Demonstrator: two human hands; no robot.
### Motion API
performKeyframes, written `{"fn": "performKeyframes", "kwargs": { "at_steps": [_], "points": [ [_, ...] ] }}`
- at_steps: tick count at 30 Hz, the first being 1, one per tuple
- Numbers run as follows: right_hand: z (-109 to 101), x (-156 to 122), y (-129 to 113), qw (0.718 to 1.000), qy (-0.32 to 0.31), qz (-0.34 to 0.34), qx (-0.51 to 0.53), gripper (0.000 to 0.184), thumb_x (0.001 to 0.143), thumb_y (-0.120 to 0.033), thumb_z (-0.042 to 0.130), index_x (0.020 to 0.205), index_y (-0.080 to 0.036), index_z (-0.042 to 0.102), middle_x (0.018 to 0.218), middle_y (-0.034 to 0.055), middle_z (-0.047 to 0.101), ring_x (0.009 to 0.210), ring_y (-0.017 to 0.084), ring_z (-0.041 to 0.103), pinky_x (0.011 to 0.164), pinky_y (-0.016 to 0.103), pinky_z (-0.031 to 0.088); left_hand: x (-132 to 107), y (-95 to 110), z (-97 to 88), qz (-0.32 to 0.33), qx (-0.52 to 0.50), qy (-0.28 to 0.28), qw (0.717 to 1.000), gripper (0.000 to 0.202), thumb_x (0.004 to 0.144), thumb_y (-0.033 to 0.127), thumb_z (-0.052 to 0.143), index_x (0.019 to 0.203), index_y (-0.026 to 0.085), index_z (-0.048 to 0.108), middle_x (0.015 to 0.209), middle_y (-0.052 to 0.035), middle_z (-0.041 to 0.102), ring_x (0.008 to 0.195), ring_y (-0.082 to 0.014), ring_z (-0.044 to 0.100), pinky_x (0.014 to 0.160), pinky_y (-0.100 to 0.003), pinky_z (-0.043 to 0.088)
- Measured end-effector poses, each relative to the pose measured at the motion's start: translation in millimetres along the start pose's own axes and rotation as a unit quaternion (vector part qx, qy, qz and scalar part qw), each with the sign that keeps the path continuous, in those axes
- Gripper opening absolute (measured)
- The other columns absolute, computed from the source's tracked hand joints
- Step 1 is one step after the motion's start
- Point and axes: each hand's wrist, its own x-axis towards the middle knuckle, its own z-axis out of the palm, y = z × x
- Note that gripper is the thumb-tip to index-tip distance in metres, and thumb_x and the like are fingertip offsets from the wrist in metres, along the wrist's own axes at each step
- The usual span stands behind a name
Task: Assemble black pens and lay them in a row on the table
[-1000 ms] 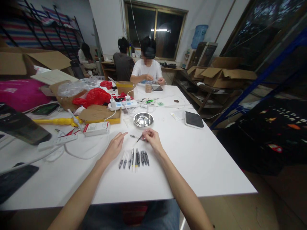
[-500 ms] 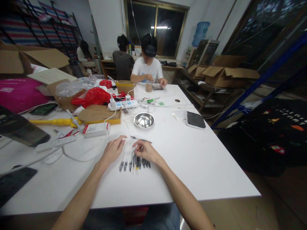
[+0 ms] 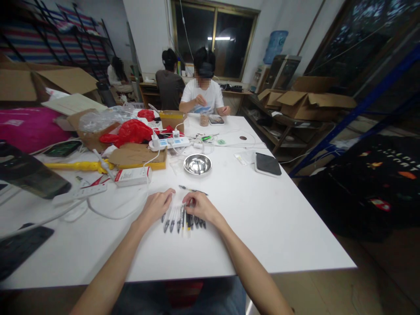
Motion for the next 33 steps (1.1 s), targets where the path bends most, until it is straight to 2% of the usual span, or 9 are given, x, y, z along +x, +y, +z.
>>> {"fn": "performKeyframes", "kwargs": {
  "at_steps": [5, 12, 16, 19, 24, 26, 29, 33],
  "points": [
    [-0.4, 0.1, 2.1, 0.999, 0.002, -0.017, -0.039, 0.017, 0.069, -0.005, 0.067, 0.081, -0.016, 0.070, 0.076, -0.0012, 0.063, 0.065, 0.011, 0.052, 0.063, 0.021, 0.042, 0.5, 1.1, 3.7, 0.000, -0.017, 0.008, 1.000, 0.034, 0.094, 0.018, 0.040, 0.119, 0.022, 0.062, 0.092, -0.0079, 0.075, 0.093, -0.0235, 0.071, 0.082, -0.030, 0.048],
    [-4.0, 0.1, -2.5, 0.997, -0.021, -0.028, -0.071, 0.013, 0.072, -0.006, 0.071, 0.080, -0.016, 0.071, 0.075, -0.0007, 0.064, 0.068, 0.012, 0.053, 0.066, 0.022, 0.042, 1.4, 2.5, 7.6, 0.020, -0.065, 0.042, 0.997, 0.036, 0.087, 0.013, 0.043, 0.114, 0.022, 0.065, 0.107, -0.0075, 0.071, 0.100, -0.0215, 0.066, 0.089, -0.031, 0.048],
    [-4.3, 1.2, -1.0, 0.997, -0.021, -0.030, -0.067, 0.012, 0.073, -0.007, 0.069, 0.080, -0.017, 0.072, 0.075, -0.0002, 0.064, 0.068, 0.013, 0.054, 0.067, 0.023, 0.042, 1.5, 2.1, 7.6, 0.042, -0.089, 0.037, 0.994, 0.037, 0.085, 0.011, 0.043, 0.112, 0.022, 0.065, 0.103, -0.0063, 0.070, 0.095, -0.0201, 0.065, 0.089, -0.031, 0.048],
    [-7.3, 3.7, 5.3, 0.997, 0.016, -0.027, -0.077, 0.013, 0.075, -0.007, 0.065, 0.080, -0.017, 0.071, 0.076, 0.0006, 0.065, 0.069, 0.014, 0.054, 0.069, 0.025, 0.041, 1.8, 0.9, 9.3, 0.050, -0.102, 0.034, 0.993, 0.036, 0.084, 0.011, 0.044, 0.111, 0.022, 0.066, 0.099, -0.0056, 0.069, 0.091, -0.0196, 0.064, 0.088, -0.031, 0.047],
    [-21.6, 7.5, 24.9, 0.973, 0.167, 0.016, -0.160, 0.019, 0.081, -0.007, 0.055, 0.087, -0.017, 0.070, 0.079, 0.0029, 0.062, 0.078, 0.018, 0.054, 0.077, 0.030, 0.040, 2.6, -1.3, 13.7, 0.061, -0.115, 0.033, 0.991, 0.036, 0.084, 0.011, 0.043, 0.108, 0.021, 0.067, 0.092, -0.0050, 0.068, 0.086, -0.0191, 0.063, 0.085, -0.030, 0.047],
    [-27.4, 7.7, 33.1, 0.961, 0.206, 0.031, -0.182, 0.021, 0.083, -0.008, 0.053, 0.090, -0.017, 0.069, 0.081, 0.0039, 0.061, 0.082, 0.020, 0.054, 0.081, 0.032, 0.040, 2.7, -1.9, 14.6, 0.064, -0.120, 0.036, 0.990, 0.034, 0.085, 0.013, 0.044, 0.107, 0.021, 0.068, 0.092, -0.0047, 0.068, 0.085, -0.0190, 0.063, 0.084, -0.030, 0.047],
    [-32.6, 6.8, 41.9, 0.956, 0.214, 0.043, -0.194, 0.019, 0.086, -0.013, 0.055, 0.099, -0.017, 0.068, 0.087, 0.0049, 0.061, 0.090, 0.021, 0.053, 0.084, 0.033, 0.040, 2.5, -2.5, 14.4, 0.069, -0.127, 0.040, 0.989, 0.032, 0.087, 0.015, 0.043, 0.106, 0.022, 0.068, 0.095, -0.0048, 0.069, 0.086, -0.0188, 0.063, 0.085, -0.030, 0.047],
    [-33.5, 4.2, 44.1, 0.963, 0.170, 0.044, -0.205, 0.024, 0.088, -0.030, 0.066, 0.108, -0.018, 0.066, 0.090, 0.0045, 0.059, 0.089, 0.021, 0.053, 0.084, 0.032, 0.039, 2.6, -3.4, 14.4, 0.070, -0.124, 0.033, 0.989, 0.031, 0.091, 0.018, 0.041, 0.105, 0.021, 0.068, 0.095, -0.0053, 0.069, 0.089, -0.0196, 0.064, 0.085, -0.031, 0.047]
  ]
}}
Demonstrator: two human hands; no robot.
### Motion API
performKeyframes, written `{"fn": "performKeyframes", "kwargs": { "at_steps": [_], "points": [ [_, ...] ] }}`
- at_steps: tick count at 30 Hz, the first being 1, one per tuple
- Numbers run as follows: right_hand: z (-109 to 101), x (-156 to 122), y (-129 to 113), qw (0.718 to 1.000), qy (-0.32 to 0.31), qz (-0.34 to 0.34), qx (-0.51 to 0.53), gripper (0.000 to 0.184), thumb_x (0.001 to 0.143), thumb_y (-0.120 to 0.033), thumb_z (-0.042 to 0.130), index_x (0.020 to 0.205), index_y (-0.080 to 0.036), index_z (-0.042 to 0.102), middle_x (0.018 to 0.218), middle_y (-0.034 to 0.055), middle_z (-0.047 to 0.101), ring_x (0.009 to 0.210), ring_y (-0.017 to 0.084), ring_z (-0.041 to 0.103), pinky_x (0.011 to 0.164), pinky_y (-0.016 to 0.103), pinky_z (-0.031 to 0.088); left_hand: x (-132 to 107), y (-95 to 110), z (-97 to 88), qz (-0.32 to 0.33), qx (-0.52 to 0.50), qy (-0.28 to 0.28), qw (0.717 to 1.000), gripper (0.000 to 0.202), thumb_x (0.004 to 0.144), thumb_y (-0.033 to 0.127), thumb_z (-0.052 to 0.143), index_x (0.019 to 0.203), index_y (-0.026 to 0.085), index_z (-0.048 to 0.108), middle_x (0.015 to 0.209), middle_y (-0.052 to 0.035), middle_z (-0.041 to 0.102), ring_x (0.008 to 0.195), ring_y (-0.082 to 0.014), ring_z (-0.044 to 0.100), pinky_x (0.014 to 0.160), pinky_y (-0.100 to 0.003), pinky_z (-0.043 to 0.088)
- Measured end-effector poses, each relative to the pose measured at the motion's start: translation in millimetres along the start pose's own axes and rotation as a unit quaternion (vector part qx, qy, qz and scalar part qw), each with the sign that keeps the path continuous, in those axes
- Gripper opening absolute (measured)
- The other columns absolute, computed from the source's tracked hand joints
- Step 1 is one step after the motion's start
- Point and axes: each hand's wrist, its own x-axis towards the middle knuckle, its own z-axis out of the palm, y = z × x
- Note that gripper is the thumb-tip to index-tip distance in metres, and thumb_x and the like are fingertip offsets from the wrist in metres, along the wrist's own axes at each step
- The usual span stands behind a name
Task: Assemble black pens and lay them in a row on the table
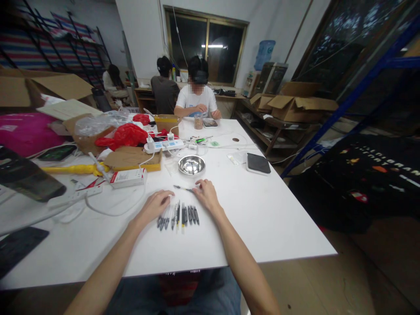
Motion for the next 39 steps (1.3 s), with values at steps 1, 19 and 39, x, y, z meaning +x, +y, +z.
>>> {"fn": "performKeyframes", "kwargs": {
  "at_steps": [1, 19, 39],
  "points": [
    [-0.5, -0.7, -0.7, 1.000, -0.012, -0.003, -0.005, 0.026, 0.086, -0.034, 0.070, 0.107, -0.019, 0.067, 0.091, 0.0046, 0.059, 0.089, 0.021, 0.053, 0.084, 0.032, 0.039, 0.0, -0.3, 0.5, -0.003, 0.001, -0.003, 1.000, 0.030, 0.092, 0.019, 0.040, 0.105, 0.021, 0.067, 0.095, -0.0053, 0.068, 0.089, -0.0198, 0.064, 0.085, -0.031, 0.047],
    [13.4, -12.1, -40.4, 0.987, 0.030, 0.031, 0.153, 0.042, 0.103, -0.041, 0.036, 0.079, -0.018, 0.062, 0.072, 0.0012, 0.062, 0.069, 0.016, 0.054, 0.069, 0.026, 0.038, 31.9, 24.6, -14.4, 0.132, 0.059, 0.080, 0.986, 0.024, 0.100, 0.033, 0.043, 0.102, 0.020, 0.063, 0.103, -0.0076, 0.065, 0.102, -0.0234, 0.055, 0.090, -0.037, 0.038],
    [9.9, -15.8, -68.3, 0.993, 0.012, -0.087, 0.075, 0.018, 0.101, -0.027, 0.041, 0.108, -0.021, 0.056, 0.099, 0.0083, 0.060, 0.096, 0.023, 0.055, 0.085, 0.033, 0.043, 23.1, 10.9, -1.9, -0.070, 0.053, 0.064, 0.994, 0.028, 0.090, 0.021, 0.037, 0.066, 0.022, 0.054, 0.064, -0.0028, 0.054, 0.065, -0.0186, 0.054, 0.064, -0.030, 0.034]
  ]
}}
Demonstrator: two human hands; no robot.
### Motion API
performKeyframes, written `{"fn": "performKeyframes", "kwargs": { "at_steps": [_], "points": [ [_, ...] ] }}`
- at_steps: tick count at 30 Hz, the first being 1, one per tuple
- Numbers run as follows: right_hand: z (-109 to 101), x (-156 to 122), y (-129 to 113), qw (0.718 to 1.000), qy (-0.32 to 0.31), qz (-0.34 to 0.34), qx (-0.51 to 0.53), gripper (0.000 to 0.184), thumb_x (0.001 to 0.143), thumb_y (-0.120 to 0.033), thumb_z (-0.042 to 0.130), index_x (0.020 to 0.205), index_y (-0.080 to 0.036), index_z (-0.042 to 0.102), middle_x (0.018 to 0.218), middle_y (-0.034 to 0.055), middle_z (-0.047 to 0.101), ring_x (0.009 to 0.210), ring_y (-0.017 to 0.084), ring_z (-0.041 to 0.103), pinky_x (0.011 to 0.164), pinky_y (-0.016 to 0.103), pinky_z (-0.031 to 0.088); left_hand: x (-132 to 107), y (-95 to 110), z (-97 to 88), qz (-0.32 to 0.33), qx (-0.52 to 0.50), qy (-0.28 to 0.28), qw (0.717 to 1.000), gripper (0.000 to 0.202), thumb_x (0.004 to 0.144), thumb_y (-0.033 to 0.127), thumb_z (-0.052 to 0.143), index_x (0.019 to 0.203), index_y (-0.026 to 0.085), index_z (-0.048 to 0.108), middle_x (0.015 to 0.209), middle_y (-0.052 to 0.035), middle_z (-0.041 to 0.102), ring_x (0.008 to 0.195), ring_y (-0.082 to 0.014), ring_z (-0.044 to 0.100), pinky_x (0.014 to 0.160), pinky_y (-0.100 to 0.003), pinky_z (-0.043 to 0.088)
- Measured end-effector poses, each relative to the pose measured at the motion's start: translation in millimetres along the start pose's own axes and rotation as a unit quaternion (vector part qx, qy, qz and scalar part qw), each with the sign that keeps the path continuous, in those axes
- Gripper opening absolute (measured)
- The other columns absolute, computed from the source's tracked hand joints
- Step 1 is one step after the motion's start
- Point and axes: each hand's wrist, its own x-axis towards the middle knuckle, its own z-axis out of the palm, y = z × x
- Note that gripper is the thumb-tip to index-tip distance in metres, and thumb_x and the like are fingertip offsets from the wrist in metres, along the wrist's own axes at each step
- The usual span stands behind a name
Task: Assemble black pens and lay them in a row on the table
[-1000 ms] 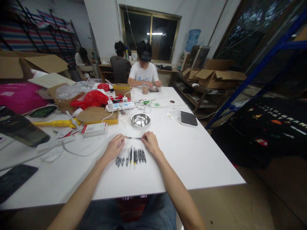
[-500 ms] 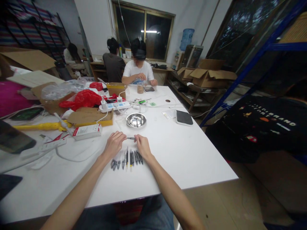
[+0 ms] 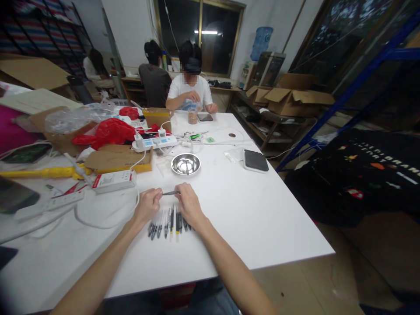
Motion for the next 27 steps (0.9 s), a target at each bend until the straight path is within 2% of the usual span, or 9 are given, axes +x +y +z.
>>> {"fn": "performKeyframes", "kwargs": {
  "at_steps": [3, 6, 9, 16, 18, 20, 22, 24, 27],
  "points": [
    [-2.2, -1.1, 5.1, 1.000, -0.020, 0.019, 0.011, 0.020, 0.101, -0.032, 0.045, 0.114, -0.022, 0.058, 0.100, 0.0072, 0.062, 0.094, 0.022, 0.056, 0.087, 0.033, 0.043, -1.9, -2.4, 3.3, 0.011, 0.010, -0.004, 1.000, 0.030, 0.092, 0.024, 0.036, 0.068, 0.021, 0.054, 0.066, -0.0031, 0.055, 0.067, -0.0184, 0.055, 0.065, -0.029, 0.033],
    [-0.5, -0.8, 14.3, 0.999, -0.032, 0.040, 0.015, 0.025, 0.103, -0.030, 0.041, 0.097, -0.021, 0.064, 0.088, 0.0057, 0.064, 0.085, 0.021, 0.056, 0.081, 0.032, 0.043, -4.1, 3.1, 7.2, 0.005, 0.040, -0.010, 0.999, 0.029, 0.092, 0.023, 0.037, 0.070, 0.022, 0.056, 0.068, -0.0041, 0.057, 0.069, -0.0194, 0.056, 0.066, -0.030, 0.033],
    [1.0, 0.2, 18.6, 0.998, -0.001, 0.038, 0.048, 0.024, 0.101, -0.025, 0.045, 0.089, -0.020, 0.066, 0.079, 0.0049, 0.064, 0.082, 0.021, 0.055, 0.079, 0.032, 0.042, -5.8, 9.9, 9.6, -0.018, 0.065, -0.015, 0.998, 0.029, 0.093, 0.024, 0.036, 0.075, 0.022, 0.059, 0.070, -0.0046, 0.059, 0.069, -0.0199, 0.056, 0.065, -0.030, 0.031],
    [-0.1, -3.5, 10.0, 0.993, 0.058, -0.008, 0.103, 0.015, 0.097, -0.019, 0.050, 0.094, -0.021, 0.065, 0.090, 0.0052, 0.064, 0.091, 0.022, 0.055, 0.082, 0.034, 0.044, -6.0, 8.7, 7.2, -0.018, 0.087, -0.024, 0.996, 0.029, 0.092, 0.023, 0.039, 0.076, 0.021, 0.062, 0.070, -0.0046, 0.063, 0.068, -0.0199, 0.057, 0.063, -0.031, 0.028],
    [-0.2, -4.2, 10.5, 0.992, 0.063, -0.010, 0.108, 0.013, 0.095, -0.022, 0.055, 0.106, -0.021, 0.063, 0.096, 0.0055, 0.064, 0.093, 0.022, 0.056, 0.083, 0.033, 0.044, -6.1, 7.6, 5.7, -0.013, 0.084, -0.021, 0.996, 0.029, 0.093, 0.023, 0.039, 0.075, 0.020, 0.062, 0.070, -0.0047, 0.062, 0.069, -0.0198, 0.057, 0.063, -0.031, 0.028],
    [-0.1, -4.2, 12.6, 0.994, 0.047, 0.007, 0.100, 0.021, 0.095, -0.027, 0.059, 0.114, -0.022, 0.062, 0.096, 0.0050, 0.065, 0.090, 0.021, 0.057, 0.082, 0.033, 0.045, -6.6, 7.7, 4.4, -0.004, 0.083, -0.016, 0.996, 0.030, 0.093, 0.023, 0.038, 0.075, 0.020, 0.062, 0.070, -0.0051, 0.062, 0.069, -0.0197, 0.057, 0.064, -0.030, 0.029],
    [0.0, -3.8, 14.9, 0.996, 0.011, 0.033, 0.080, 0.017, 0.098, -0.031, 0.054, 0.101, -0.022, 0.067, 0.080, 0.0026, 0.064, 0.077, 0.019, 0.057, 0.077, 0.032, 0.044, -7.5, 8.7, 3.9, 0.011, 0.083, -0.016, 0.996, 0.030, 0.092, 0.022, 0.039, 0.074, 0.020, 0.062, 0.070, -0.0054, 0.062, 0.070, -0.0199, 0.058, 0.065, -0.030, 0.030],
    [-0.3, -3.1, 15.9, 0.996, -0.007, 0.051, 0.072, 0.031, 0.101, -0.031, 0.047, 0.080, -0.021, 0.067, 0.067, 0.0010, 0.059, 0.066, 0.018, 0.055, 0.071, 0.031, 0.043, -8.2, 10.0, 4.1, 0.019, 0.087, -0.020, 0.996, 0.029, 0.092, 0.022, 0.040, 0.075, 0.020, 0.063, 0.070, -0.0055, 0.062, 0.071, -0.0202, 0.059, 0.065, -0.030, 0.030],
    [-1.7, -1.6, 14.2, 0.994, 0.021, 0.029, 0.107, 0.024, 0.099, -0.028, 0.052, 0.081, -0.020, 0.066, 0.076, 0.0032, 0.064, 0.074, 0.019, 0.058, 0.073, 0.031, 0.044, -8.0, 11.6, 4.3, 0.016, 0.098, -0.025, 0.995, 0.029, 0.093, 0.023, 0.040, 0.078, 0.021, 0.064, 0.071, -0.0055, 0.063, 0.070, -0.0208, 0.059, 0.063, -0.031, 0.029]
  ]
}}
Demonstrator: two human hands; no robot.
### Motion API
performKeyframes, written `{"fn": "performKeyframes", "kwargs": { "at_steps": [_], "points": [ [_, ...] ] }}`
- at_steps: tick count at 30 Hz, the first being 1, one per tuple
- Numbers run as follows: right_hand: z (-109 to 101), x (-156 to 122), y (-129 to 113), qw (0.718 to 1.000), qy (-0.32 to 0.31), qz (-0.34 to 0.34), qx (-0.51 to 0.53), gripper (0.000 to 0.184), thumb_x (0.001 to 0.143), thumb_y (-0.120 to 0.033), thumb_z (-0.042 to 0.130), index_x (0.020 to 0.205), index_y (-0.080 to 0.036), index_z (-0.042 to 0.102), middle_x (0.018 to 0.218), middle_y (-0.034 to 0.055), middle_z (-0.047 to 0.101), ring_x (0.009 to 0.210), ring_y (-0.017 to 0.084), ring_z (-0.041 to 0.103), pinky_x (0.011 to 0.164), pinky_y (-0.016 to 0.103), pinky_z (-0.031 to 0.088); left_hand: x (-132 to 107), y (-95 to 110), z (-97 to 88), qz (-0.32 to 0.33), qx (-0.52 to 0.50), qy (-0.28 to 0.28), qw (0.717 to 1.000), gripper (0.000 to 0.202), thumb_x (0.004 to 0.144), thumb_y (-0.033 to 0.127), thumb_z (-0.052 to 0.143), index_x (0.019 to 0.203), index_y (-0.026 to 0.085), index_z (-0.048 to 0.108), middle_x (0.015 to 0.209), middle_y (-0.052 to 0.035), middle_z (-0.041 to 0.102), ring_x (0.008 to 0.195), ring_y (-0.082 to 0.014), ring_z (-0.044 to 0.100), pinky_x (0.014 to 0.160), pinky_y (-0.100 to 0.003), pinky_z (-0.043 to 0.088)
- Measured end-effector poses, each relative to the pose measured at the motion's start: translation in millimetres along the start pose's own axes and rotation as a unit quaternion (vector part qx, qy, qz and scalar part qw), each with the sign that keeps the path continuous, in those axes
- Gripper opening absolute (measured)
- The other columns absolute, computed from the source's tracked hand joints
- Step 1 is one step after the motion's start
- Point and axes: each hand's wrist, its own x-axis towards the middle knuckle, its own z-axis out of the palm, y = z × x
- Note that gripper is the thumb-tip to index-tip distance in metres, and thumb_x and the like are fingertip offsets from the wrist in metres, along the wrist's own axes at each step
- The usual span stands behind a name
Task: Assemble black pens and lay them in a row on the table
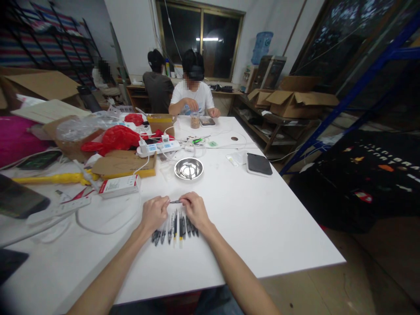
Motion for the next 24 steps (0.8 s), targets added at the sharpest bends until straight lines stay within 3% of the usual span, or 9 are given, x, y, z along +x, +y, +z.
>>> {"fn": "performKeyframes", "kwargs": {
  "at_steps": [3, 7, 10, 12, 18, 20, 22, 24],
  "points": [
    [-0.4, 0.7, -3.0, 0.999, 0.020, -0.034, 0.024, 0.012, 0.095, -0.029, 0.059, 0.094, -0.020, 0.067, 0.090, 0.0053, 0.065, 0.089, 0.021, 0.058, 0.082, 0.033, 0.046, 0.8, 0.1, -1.3, -0.005, 0.004, 0.001, 1.000, 0.030, 0.094, 0.023, 0.038, 0.078, 0.021, 0.064, 0.070, -0.0055, 0.062, 0.070, -0.0212, 0.059, 0.062, -0.031, 0.028],
    [1.1, -1.7, -1.6, 1.000, -0.012, -0.014, 0.008, 0.024, 0.096, -0.032, 0.059, 0.117, -0.022, 0.064, 0.101, 0.0069, 0.067, 0.095, 0.022, 0.059, 0.086, 0.036, 0.046, 0.1, -1.2, -2.8, -0.009, 0.000, 0.002, 1.000, 0.030, 0.093, 0.022, 0.039, 0.077, 0.020, 0.063, 0.069, -0.0055, 0.061, 0.070, -0.0212, 0.058, 0.062, -0.031, 0.028],
    [1.1, -4.3, 1.3, 0.999, -0.039, -0.001, -0.019, 0.023, 0.101, -0.028, 0.048, 0.102, -0.022, 0.070, 0.085, 0.0051, 0.068, 0.083, 0.021, 0.061, 0.081, 0.035, 0.047, -0.4, -0.8, -2.0, 0.004, -0.008, -0.001, 1.000, 0.028, 0.092, 0.021, 0.041, 0.074, 0.021, 0.062, 0.068, -0.0052, 0.061, 0.072, -0.0211, 0.059, 0.063, -0.031, 0.029],
    [-0.4, -4.7, 1.6, 0.999, -0.033, -0.010, -0.016, 0.022, 0.100, -0.026, 0.050, 0.096, -0.021, 0.070, 0.083, 0.0051, 0.069, 0.082, 0.021, 0.061, 0.079, 0.035, 0.047, 0.1, 0.4, -1.2, 0.013, -0.014, -0.004, 1.000, 0.028, 0.093, 0.021, 0.041, 0.073, 0.021, 0.062, 0.068, -0.0049, 0.061, 0.073, -0.0211, 0.059, 0.064, -0.031, 0.030],
    [-5.5, -2.7, -2.5, 0.999, -0.002, -0.049, 0.005, 0.013, 0.095, -0.023, 0.058, 0.096, -0.023, 0.071, 0.091, 0.0053, 0.071, 0.090, 0.023, 0.060, 0.083, 0.038, 0.048, 0.6, 2.5, -1.2, 0.002, -0.020, -0.004, 1.000, 0.029, 0.094, 0.022, 0.041, 0.074, 0.021, 0.062, 0.068, -0.0045, 0.061, 0.071, -0.0206, 0.059, 0.062, -0.031, 0.029],
    [-6.1, -2.6, -2.1, 0.998, -0.010, -0.054, 0.008, 0.012, 0.094, -0.025, 0.062, 0.102, -0.023, 0.071, 0.095, 0.0051, 0.071, 0.093, 0.023, 0.060, 0.086, 0.039, 0.047, -0.6, 0.8, -1.9, -0.002, -0.021, 0.001, 1.000, 0.030, 0.094, 0.023, 0.041, 0.073, 0.021, 0.062, 0.068, -0.0045, 0.061, 0.070, -0.0205, 0.058, 0.062, -0.031, 0.029],
    [-6.4, -2.6, -0.7, 0.999, -0.026, -0.047, 0.000, 0.023, 0.092, -0.031, 0.066, 0.113, -0.024, 0.069, 0.100, 0.0054, 0.072, 0.096, 0.024, 0.060, 0.088, 0.039, 0.047, -2.0, -1.5, -3.2, 0.004, -0.024, 0.009, 1.000, 0.030, 0.094, 0.022, 0.040, 0.072, 0.021, 0.062, 0.068, -0.0048, 0.062, 0.071, -0.0205, 0.058, 0.063, -0.031, 0.030],
    [-6.2, -2.3, 0.5, 0.998, -0.047, -0.027, -0.020, 0.024, 0.094, -0.035, 0.062, 0.114, -0.024, 0.070, 0.097, 0.0056, 0.073, 0.092, 0.023, 0.061, 0.087, 0.038, 0.046, -3.3, -3.3, -5.3, 0.022, -0.028, 0.017, 0.999, 0.030, 0.093, 0.020, 0.041, 0.072, 0.021, 0.061, 0.069, -0.0052, 0.063, 0.073, -0.0209, 0.059, 0.064, -0.031, 0.031]
  ]
}}
